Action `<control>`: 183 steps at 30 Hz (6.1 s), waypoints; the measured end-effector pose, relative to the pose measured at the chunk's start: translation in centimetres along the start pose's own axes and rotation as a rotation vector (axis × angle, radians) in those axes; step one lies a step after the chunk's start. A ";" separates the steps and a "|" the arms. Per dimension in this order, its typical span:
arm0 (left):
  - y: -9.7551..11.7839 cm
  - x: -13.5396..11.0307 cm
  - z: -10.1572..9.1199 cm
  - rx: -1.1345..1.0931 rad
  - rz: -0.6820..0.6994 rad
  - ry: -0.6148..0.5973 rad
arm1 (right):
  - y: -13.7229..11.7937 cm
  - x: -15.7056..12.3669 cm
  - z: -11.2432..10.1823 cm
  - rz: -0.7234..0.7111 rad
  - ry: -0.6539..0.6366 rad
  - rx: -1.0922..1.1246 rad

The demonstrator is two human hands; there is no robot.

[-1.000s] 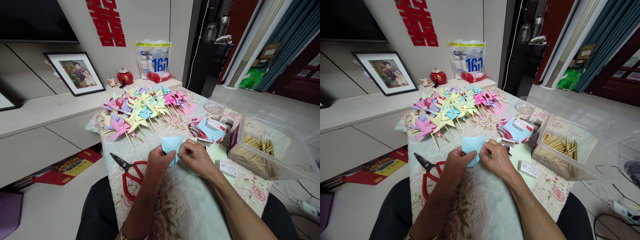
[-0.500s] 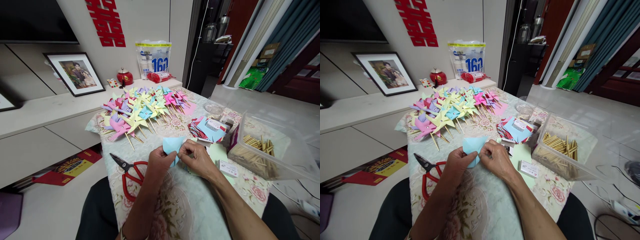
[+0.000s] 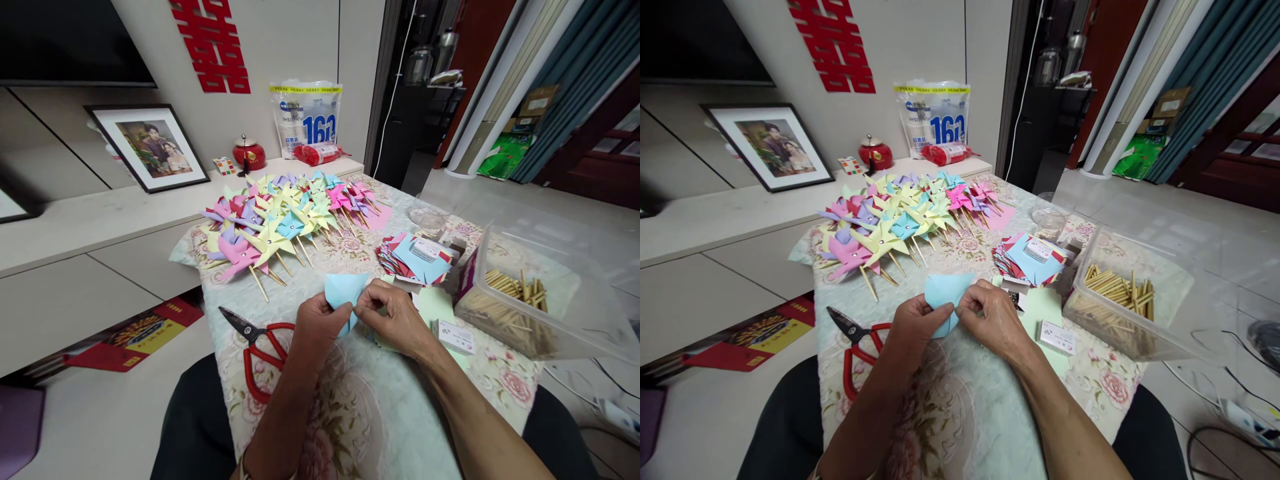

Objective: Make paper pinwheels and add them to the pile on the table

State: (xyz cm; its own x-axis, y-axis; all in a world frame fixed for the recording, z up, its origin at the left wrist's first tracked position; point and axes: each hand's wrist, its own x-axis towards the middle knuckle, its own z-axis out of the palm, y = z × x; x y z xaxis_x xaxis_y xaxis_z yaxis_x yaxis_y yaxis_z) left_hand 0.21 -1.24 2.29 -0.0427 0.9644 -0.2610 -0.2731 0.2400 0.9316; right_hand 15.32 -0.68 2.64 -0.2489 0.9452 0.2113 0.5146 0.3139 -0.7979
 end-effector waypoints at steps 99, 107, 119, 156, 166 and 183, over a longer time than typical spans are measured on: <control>0.4 0.8 -2.1 -0.277 -0.116 -0.123 | 0.7 -0.1 -0.8 -0.273 0.143 0.165; -0.2 1.0 -2.1 -0.227 -0.084 -0.096 | 0.9 -0.2 -0.9 -0.407 0.017 0.009; -0.8 1.1 -1.8 -0.038 -0.005 -0.021 | 0.5 -0.2 -1.0 -0.321 -0.056 -0.028; -1.2 1.2 -0.9 -0.026 -0.040 -0.022 | 0.6 -0.1 0.5 -0.150 0.053 -0.135; -0.2 0.7 -0.6 -0.015 -0.062 -0.002 | 0.8 0.0 0.6 -0.157 0.052 -0.140; -0.2 0.6 -0.7 -0.002 -0.056 -0.032 | 0.8 -0.1 0.6 -0.150 0.049 -0.125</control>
State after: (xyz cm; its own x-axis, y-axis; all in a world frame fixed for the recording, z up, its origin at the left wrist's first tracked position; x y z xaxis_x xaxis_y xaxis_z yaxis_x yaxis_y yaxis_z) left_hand -0.42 -0.75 1.72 0.0032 0.9526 -0.3042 -0.2760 0.2932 0.9153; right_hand 15.29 -0.54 1.67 -0.2919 0.8892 0.3524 0.5735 0.4575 -0.6795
